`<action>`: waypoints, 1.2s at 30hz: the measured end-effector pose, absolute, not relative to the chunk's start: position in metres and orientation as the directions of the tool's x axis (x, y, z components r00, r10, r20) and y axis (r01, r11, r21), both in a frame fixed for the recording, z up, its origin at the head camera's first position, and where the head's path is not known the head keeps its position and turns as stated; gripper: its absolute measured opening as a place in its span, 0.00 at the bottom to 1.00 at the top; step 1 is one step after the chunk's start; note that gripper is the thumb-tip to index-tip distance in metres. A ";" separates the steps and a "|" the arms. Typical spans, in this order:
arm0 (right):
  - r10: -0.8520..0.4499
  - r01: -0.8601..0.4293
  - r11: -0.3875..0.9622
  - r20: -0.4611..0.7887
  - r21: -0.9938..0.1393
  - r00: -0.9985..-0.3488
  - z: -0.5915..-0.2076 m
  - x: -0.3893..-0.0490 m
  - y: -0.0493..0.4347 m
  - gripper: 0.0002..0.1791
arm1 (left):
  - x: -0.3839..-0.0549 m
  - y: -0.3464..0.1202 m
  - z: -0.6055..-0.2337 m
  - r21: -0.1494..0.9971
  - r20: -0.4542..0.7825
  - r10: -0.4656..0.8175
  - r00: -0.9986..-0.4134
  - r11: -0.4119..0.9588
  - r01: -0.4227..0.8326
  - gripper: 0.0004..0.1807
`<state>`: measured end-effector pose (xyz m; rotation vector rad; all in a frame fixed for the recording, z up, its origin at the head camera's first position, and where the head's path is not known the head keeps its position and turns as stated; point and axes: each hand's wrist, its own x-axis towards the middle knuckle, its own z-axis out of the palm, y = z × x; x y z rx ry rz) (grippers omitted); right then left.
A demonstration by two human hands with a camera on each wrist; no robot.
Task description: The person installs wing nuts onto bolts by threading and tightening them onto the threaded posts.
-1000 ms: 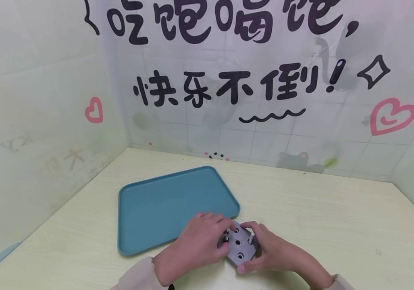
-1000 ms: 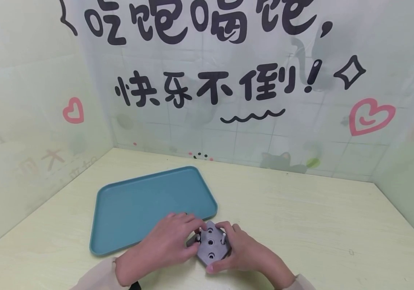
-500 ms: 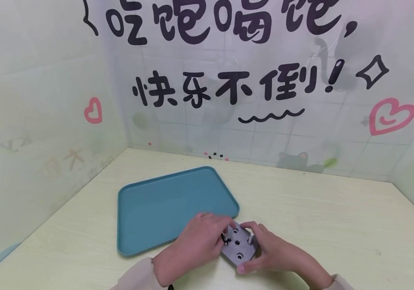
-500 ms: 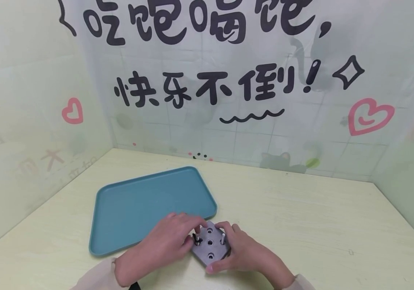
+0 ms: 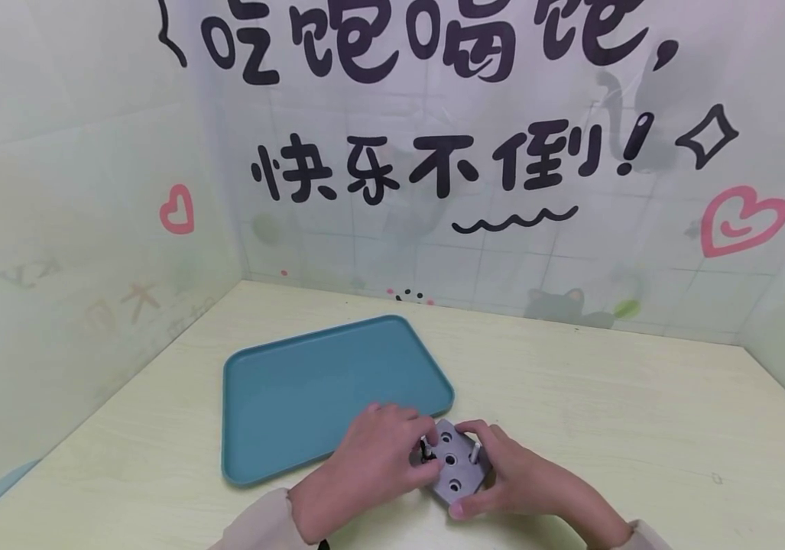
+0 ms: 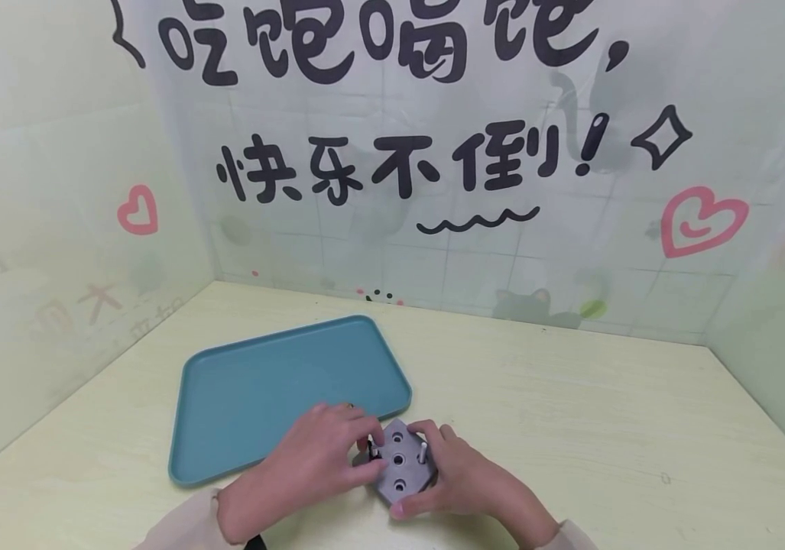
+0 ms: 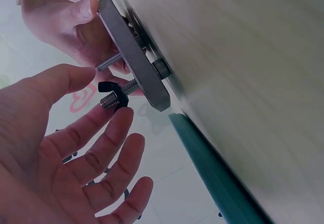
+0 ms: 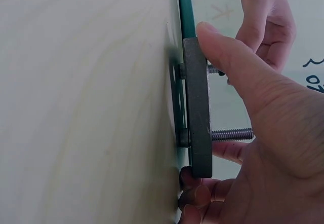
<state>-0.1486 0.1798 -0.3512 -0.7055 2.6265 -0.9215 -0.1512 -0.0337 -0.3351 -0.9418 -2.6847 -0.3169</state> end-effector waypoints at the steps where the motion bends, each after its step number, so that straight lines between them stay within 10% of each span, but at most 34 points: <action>1: -0.527 -0.356 0.680 -0.090 -0.641 -0.845 -0.351 -0.149 0.180 0.48 | -0.151 -0.034 -0.335 0.110 0.325 0.576 -0.750 0.765 0.635 0.08; 36: -0.533 -0.375 0.678 -0.072 -0.632 -0.843 -0.351 -0.148 0.180 0.48 | -0.150 -0.034 -0.333 0.117 0.282 0.588 -0.758 0.763 0.635 0.07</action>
